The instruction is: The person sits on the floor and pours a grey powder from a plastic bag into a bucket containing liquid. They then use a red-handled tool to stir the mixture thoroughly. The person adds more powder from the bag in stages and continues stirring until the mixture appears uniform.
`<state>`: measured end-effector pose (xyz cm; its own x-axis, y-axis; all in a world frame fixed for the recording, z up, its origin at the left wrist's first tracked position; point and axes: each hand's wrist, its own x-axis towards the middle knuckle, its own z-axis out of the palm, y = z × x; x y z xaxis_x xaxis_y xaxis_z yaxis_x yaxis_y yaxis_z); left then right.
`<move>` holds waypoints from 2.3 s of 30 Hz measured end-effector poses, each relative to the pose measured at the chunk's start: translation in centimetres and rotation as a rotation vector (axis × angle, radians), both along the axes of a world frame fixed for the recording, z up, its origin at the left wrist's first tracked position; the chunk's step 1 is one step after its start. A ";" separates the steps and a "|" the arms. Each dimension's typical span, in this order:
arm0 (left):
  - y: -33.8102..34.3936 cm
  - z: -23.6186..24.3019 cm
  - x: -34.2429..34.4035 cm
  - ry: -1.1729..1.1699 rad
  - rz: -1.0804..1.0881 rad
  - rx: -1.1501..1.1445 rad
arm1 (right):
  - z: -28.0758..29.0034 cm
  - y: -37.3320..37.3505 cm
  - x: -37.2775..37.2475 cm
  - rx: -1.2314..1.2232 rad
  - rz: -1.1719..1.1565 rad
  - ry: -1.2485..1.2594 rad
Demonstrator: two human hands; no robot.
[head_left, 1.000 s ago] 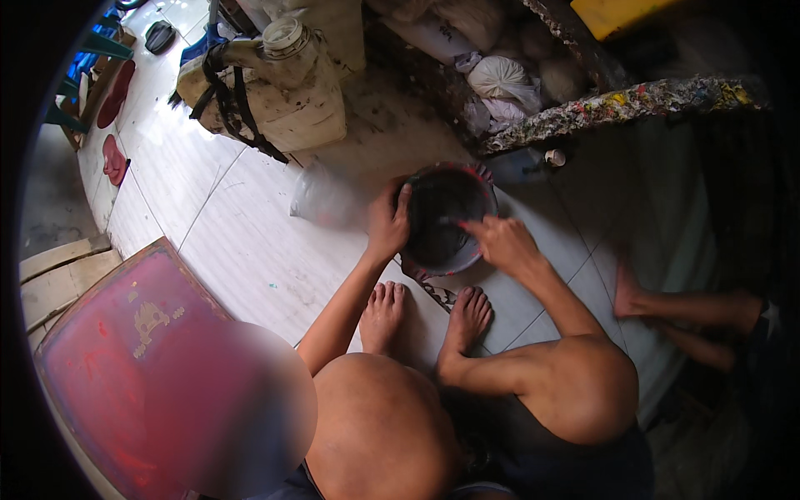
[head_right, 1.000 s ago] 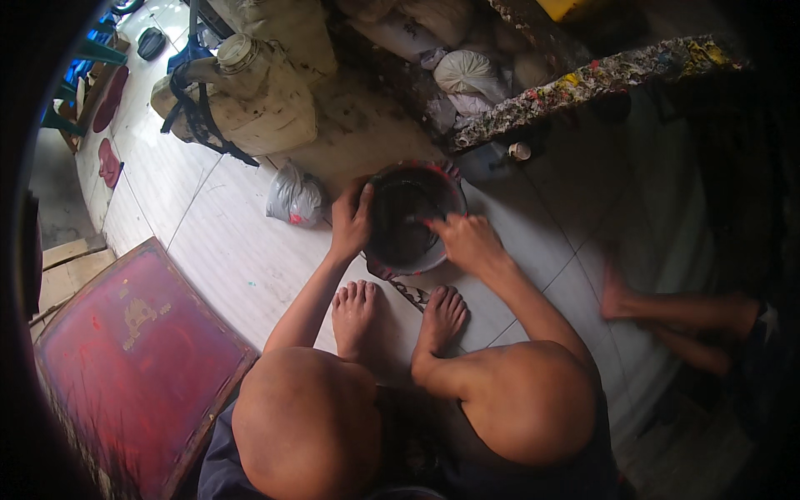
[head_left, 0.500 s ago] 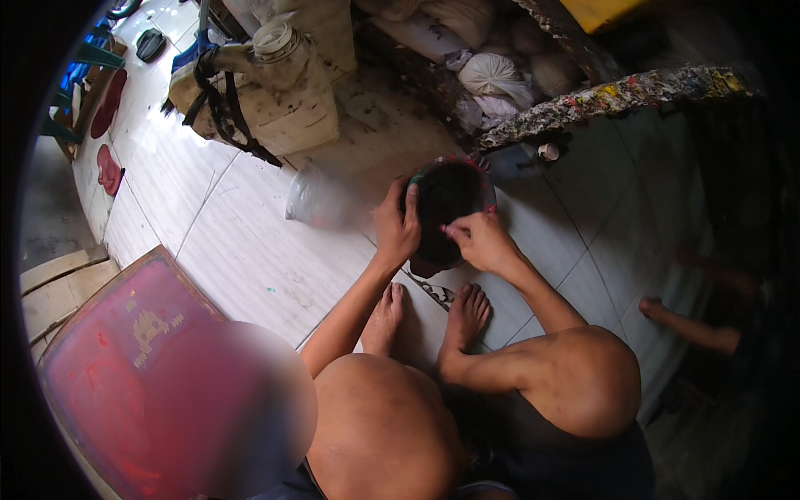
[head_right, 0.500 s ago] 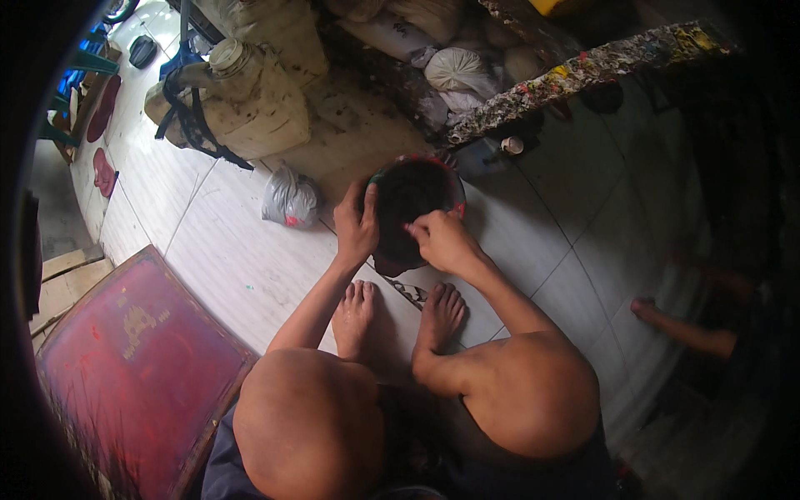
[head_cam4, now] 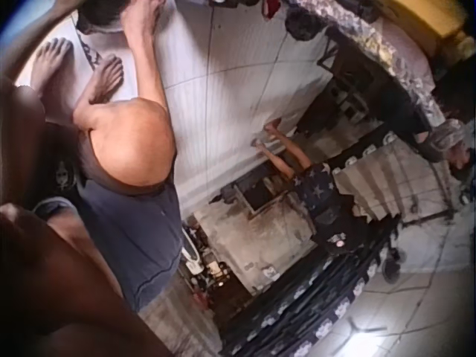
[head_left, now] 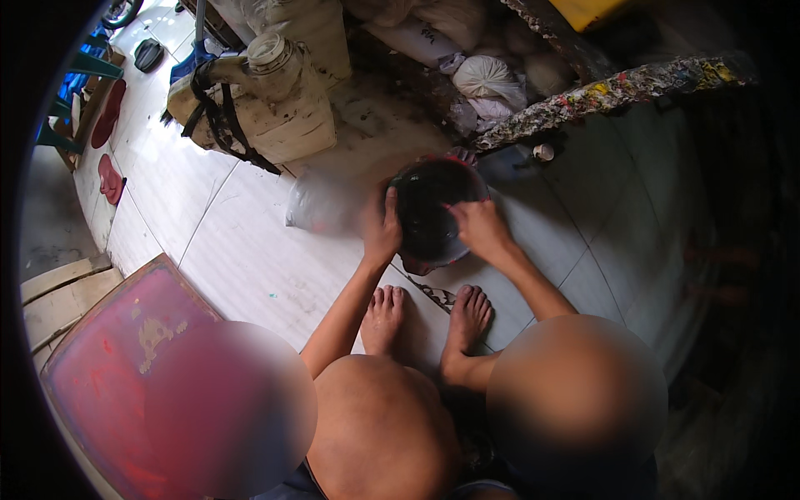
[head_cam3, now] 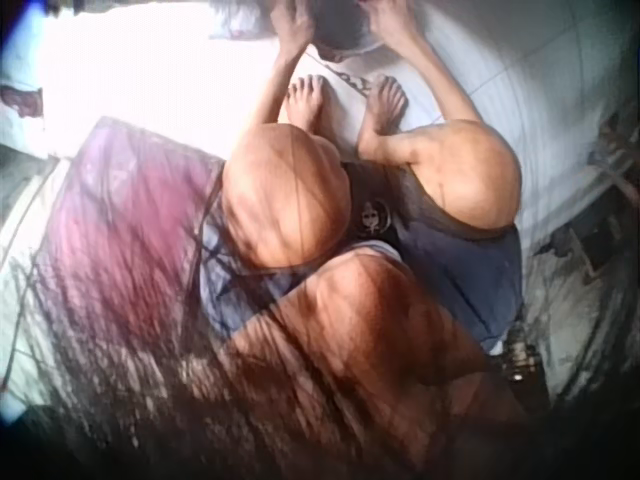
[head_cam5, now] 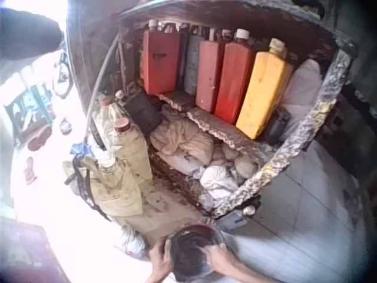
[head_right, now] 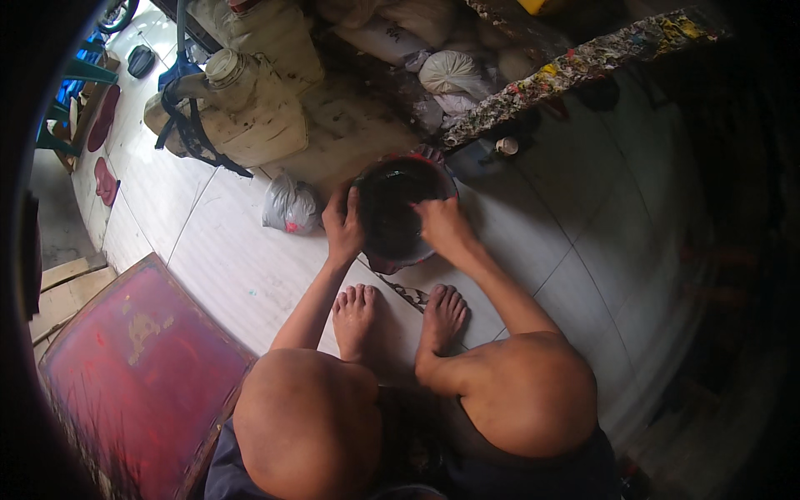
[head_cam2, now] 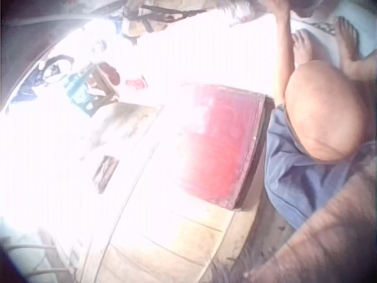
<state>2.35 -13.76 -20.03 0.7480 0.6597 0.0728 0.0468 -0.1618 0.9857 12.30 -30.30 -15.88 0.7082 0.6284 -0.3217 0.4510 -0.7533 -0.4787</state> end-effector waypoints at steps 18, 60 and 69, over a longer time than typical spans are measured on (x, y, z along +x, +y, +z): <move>7.2 0.8 -4.3 0.241 0.295 0.655 | 5.0 0.7 1.0 -0.043 0.215 -0.577; -7.1 5.8 -4.1 0.399 -0.834 -0.776 | 7.2 -2.4 -5.2 0.083 -0.185 0.586; -9.3 6.2 -1.9 0.289 -0.806 -1.180 | 7.1 -2.8 -0.7 -0.129 -0.084 0.571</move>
<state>0.48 -23.09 -13.82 0.8307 -0.3684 -0.4175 0.5522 0.6404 0.5337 11.62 -33.10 -8.75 0.4461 0.5080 -0.7369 0.0855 -0.8438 -0.5299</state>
